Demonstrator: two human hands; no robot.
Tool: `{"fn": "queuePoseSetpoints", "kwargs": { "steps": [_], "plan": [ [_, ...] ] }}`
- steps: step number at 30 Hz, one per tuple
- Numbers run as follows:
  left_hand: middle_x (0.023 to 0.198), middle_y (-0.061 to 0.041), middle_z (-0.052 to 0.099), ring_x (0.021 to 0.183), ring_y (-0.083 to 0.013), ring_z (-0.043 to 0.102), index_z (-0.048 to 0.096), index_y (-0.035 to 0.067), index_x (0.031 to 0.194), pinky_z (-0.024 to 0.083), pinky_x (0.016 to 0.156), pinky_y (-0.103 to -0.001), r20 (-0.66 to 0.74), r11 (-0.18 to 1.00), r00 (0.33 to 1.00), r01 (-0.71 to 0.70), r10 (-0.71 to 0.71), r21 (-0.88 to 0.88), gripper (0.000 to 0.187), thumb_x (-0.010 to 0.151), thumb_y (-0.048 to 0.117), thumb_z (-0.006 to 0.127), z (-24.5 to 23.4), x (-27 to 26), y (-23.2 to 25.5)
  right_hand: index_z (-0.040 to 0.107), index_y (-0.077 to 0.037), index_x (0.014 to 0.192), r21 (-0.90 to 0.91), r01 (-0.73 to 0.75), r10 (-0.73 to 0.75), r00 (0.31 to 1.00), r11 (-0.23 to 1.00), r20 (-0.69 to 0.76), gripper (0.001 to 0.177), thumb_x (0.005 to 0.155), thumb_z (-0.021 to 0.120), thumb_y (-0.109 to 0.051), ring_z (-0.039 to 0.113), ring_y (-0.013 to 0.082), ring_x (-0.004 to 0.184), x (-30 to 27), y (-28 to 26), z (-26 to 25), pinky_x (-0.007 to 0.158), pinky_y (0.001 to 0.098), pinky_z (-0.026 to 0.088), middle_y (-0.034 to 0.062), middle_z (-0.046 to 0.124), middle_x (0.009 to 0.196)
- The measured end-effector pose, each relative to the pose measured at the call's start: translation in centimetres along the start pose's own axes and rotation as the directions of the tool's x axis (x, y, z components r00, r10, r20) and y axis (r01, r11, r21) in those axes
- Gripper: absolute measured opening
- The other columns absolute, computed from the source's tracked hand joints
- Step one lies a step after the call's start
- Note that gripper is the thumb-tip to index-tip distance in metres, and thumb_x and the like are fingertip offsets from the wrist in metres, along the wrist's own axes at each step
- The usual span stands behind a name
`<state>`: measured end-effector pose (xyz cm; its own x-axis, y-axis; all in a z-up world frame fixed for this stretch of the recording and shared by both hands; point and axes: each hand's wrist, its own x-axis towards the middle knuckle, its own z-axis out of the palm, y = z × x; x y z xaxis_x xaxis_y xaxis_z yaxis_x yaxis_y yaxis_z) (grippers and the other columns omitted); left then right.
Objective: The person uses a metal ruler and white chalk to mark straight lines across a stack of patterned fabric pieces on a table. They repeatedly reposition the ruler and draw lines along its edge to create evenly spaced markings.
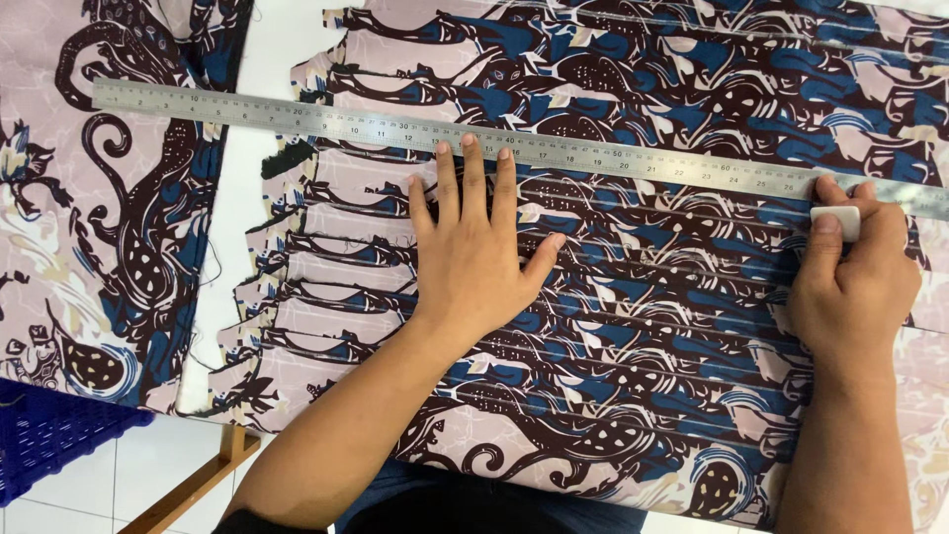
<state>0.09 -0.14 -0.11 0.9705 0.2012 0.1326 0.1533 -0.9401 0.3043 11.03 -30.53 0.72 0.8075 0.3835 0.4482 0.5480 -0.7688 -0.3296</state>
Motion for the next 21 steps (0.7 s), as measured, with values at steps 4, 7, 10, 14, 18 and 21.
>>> {"fn": "queuePoseSetpoints", "kwargs": {
  "steps": [4,7,10,14,18,21],
  "plan": [
    [0.157,-0.038,0.028,0.149,-0.0543,0.021,0.039,-0.006,0.152,0.015,0.114,-0.074,-0.002,1.000,1.000,-0.008,0.008,0.011,0.092,0.092,0.061,0.060,0.10,0.09,0.07,0.055,0.006,0.118,-0.035,-0.009,0.009,1.000,0.999,0.005,0.011,0.111,0.058,0.000,0.072,0.0418,0.107,0.01,-0.22,-0.03,0.086,0.0453,0.056,0.0249,0.071,0.123],
    [0.158,-0.037,0.028,0.149,-0.0537,0.021,0.039,-0.006,0.152,0.016,0.115,-0.073,-0.014,1.000,1.000,-0.005,0.005,0.024,0.091,0.092,0.061,0.059,0.15,0.07,0.15,0.051,0.007,0.113,-0.051,0.060,-0.060,0.998,0.997,-0.009,0.010,0.114,0.057,-0.001,0.070,0.0422,0.118,0.08,-0.25,0.00,0.092,0.0450,0.057,0.0222,0.072,0.127],
    [0.158,-0.037,0.028,0.149,-0.0541,0.021,0.039,-0.006,0.152,0.015,0.115,-0.073,-0.012,1.000,1.000,-0.007,0.007,0.012,0.091,0.093,0.061,0.058,0.16,-0.02,0.14,0.054,0.005,0.121,0.022,-0.104,0.104,0.994,0.994,0.015,0.012,0.114,0.059,-0.005,0.070,0.0396,0.113,0.04,-0.24,0.00,0.094,0.0459,0.056,0.0224,0.072,0.130],
    [0.159,-0.038,0.026,0.149,-0.0544,0.021,0.039,-0.005,0.153,0.015,0.116,-0.073,-0.017,1.000,1.000,-0.009,0.009,0.025,0.090,0.094,0.060,0.057,0.48,-0.06,0.15,0.052,0.005,0.116,0.048,-0.050,0.050,0.999,0.998,-0.003,0.010,0.112,0.058,-0.003,0.067,0.0411,0.122,-0.14,-0.14,0.07,0.096,0.0462,0.055,0.0226,0.071,0.127],
    [0.158,-0.039,0.025,0.149,-0.0554,0.020,0.038,-0.006,0.153,0.015,0.115,-0.074,-0.021,0.999,1.000,-0.012,0.013,0.031,0.090,0.094,0.060,0.056,0.66,-0.15,0.10,0.052,0.005,0.116,0.044,-0.046,0.046,0.999,0.998,-0.005,0.010,0.113,0.058,-0.003,0.066,0.0427,0.124,-0.02,-0.36,0.01,0.097,0.0468,0.054,0.0222,0.071,0.126],
    [0.159,-0.039,0.024,0.149,-0.0556,0.020,0.037,-0.006,0.153,0.015,0.115,-0.074,-0.035,0.999,0.999,-0.022,0.024,0.046,0.090,0.095,0.061,0.055,0.72,-0.21,0.17,0.053,0.004,0.116,0.044,-0.038,0.038,0.999,0.998,-0.014,0.010,0.113,0.058,-0.004,0.067,0.0422,0.123,0.02,-0.42,-0.02,0.098,0.0477,0.054,0.0209,0.071,0.127]
  ]
}}
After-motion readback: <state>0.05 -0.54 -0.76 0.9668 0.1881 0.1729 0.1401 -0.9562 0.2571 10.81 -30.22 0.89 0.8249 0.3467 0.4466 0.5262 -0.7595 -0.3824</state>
